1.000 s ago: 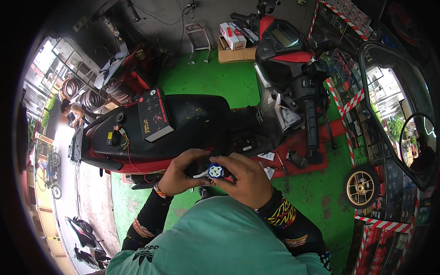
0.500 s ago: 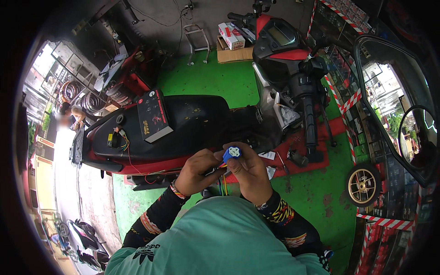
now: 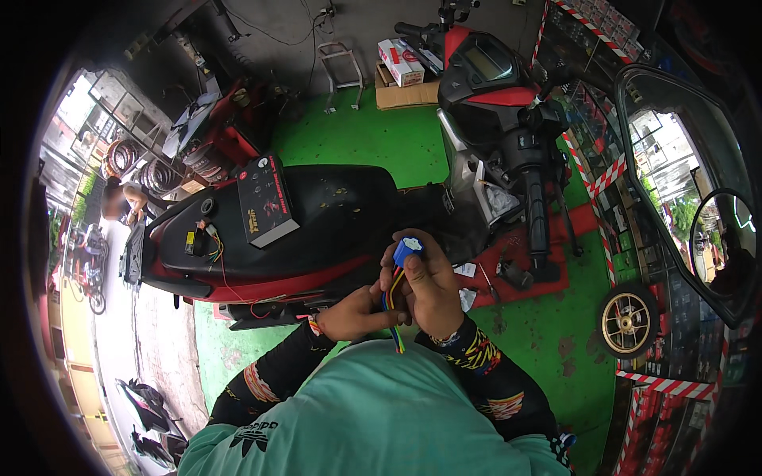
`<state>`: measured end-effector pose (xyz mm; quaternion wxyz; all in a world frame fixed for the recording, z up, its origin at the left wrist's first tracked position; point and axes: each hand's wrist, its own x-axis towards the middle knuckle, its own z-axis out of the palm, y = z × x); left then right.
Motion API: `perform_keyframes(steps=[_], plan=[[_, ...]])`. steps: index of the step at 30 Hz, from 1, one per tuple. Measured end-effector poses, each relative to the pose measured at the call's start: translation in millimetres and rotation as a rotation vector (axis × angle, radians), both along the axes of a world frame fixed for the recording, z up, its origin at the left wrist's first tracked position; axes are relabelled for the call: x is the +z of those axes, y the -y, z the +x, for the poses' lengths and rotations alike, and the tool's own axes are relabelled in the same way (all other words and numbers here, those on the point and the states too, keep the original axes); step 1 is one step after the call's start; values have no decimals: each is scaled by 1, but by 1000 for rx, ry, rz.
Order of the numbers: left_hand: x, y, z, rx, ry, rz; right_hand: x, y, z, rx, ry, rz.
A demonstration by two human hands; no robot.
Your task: The recorder is inspecting and assembling wiring components and relays for a motorcycle.
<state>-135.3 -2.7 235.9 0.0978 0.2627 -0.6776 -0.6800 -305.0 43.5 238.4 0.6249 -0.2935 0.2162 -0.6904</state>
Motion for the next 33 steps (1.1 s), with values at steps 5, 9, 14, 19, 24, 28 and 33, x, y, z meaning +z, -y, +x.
perform_keyframes(steps=[5,9,14,19,24,28,33], plan=[[0,0,-4,-81,139,-634,9,5,-8,89,64,268],[-31,-2,-1,-183,399,-1047,20,17,-29,199,45,404],[-46,13,35,-410,527,-869,59,20,-65,115,-115,335],[-37,39,59,219,-39,165,29,11,-49,248,-352,242],[-10,20,55,382,-481,252,8,-15,-18,29,-842,-27],[16,3,50,422,-492,210,7,-17,-21,3,-1349,-342],[31,-8,50,454,-581,378,16,-18,-14,7,-1290,-329]])
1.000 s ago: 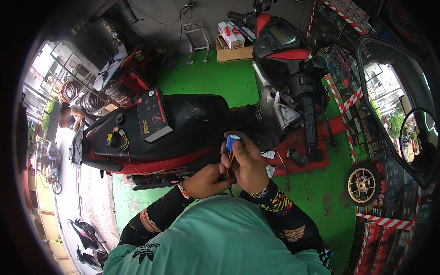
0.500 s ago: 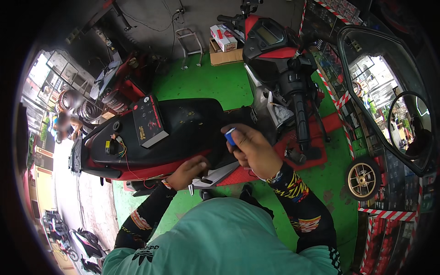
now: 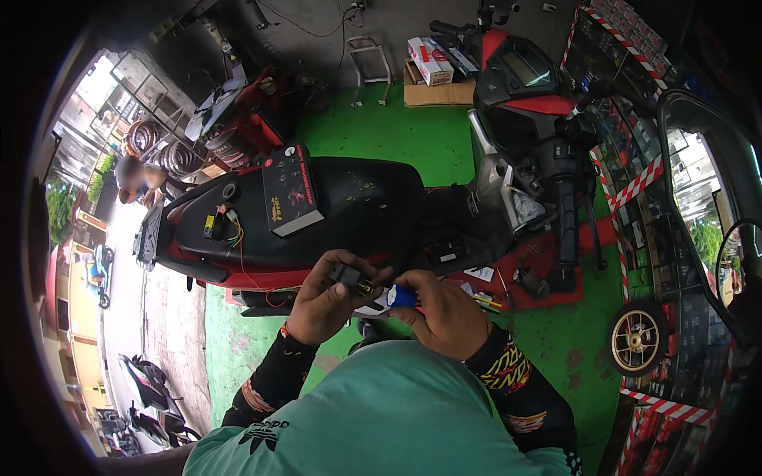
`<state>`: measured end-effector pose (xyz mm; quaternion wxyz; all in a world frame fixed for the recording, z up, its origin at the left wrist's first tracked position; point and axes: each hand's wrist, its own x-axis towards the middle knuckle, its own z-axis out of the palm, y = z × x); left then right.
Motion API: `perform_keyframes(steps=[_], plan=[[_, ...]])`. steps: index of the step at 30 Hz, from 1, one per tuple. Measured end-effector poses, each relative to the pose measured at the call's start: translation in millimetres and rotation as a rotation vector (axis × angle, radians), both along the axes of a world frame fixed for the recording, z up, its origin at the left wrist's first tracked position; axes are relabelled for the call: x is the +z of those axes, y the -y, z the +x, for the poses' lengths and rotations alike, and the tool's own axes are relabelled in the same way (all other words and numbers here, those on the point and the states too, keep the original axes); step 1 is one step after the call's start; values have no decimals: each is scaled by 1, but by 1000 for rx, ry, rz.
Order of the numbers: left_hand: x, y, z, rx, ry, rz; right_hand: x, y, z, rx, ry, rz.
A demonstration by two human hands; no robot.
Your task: The recorder is inspecting and assembling wiring components and relays for a motorcycle.
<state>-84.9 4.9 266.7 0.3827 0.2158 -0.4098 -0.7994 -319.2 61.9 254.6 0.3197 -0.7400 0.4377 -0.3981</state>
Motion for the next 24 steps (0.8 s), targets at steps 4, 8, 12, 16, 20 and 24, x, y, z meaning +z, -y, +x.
perform_keyframes(steps=[4,8,12,16,20,24], plan=[[-13,-5,6,30,-46,-68,16,3,8,35,109,-215],[-17,-6,11,91,-16,-164,23,-5,5,67,155,-96],[-5,-7,10,67,3,-130,26,-3,2,51,82,-168],[2,-8,6,50,9,-165,24,-1,2,56,95,-214],[9,-8,5,44,2,-242,21,-1,-1,76,147,-178],[22,-8,4,18,65,-351,16,-3,-3,94,224,-111]])
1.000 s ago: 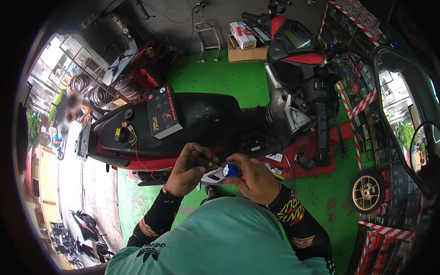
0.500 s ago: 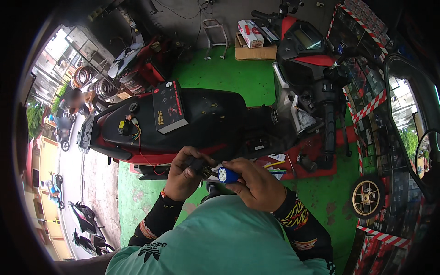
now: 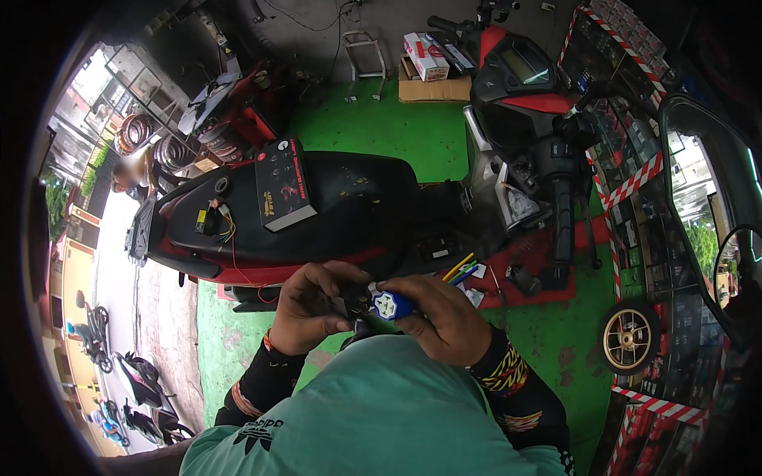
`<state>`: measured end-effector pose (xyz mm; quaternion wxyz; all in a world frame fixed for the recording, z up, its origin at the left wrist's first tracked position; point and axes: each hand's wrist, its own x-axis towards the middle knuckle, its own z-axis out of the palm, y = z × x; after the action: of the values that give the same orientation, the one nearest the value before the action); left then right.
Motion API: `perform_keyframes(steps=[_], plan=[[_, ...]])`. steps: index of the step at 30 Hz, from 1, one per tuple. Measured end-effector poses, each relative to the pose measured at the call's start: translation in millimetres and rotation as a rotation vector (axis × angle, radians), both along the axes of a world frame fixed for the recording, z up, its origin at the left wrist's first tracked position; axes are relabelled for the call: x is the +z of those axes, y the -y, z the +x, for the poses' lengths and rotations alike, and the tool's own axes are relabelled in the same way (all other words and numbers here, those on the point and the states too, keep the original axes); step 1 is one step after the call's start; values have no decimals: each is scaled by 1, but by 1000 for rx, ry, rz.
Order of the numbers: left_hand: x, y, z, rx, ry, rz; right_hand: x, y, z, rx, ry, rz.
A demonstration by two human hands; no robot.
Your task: The recorder is inspecting and assembling wiring components and relays for a motorcycle.
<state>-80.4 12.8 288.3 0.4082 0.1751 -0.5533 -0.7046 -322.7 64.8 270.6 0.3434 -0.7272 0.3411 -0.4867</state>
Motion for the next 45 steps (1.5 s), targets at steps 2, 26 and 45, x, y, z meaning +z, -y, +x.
perform_keyframes(steps=[2,26,45], plan=[[5,-2,-3,9,-18,-8,1,-2,-2,5,11,35],[32,-3,-2,117,383,-439,17,-9,-1,85,235,387],[62,4,-4,129,652,-889,42,-6,-6,64,-79,338]])
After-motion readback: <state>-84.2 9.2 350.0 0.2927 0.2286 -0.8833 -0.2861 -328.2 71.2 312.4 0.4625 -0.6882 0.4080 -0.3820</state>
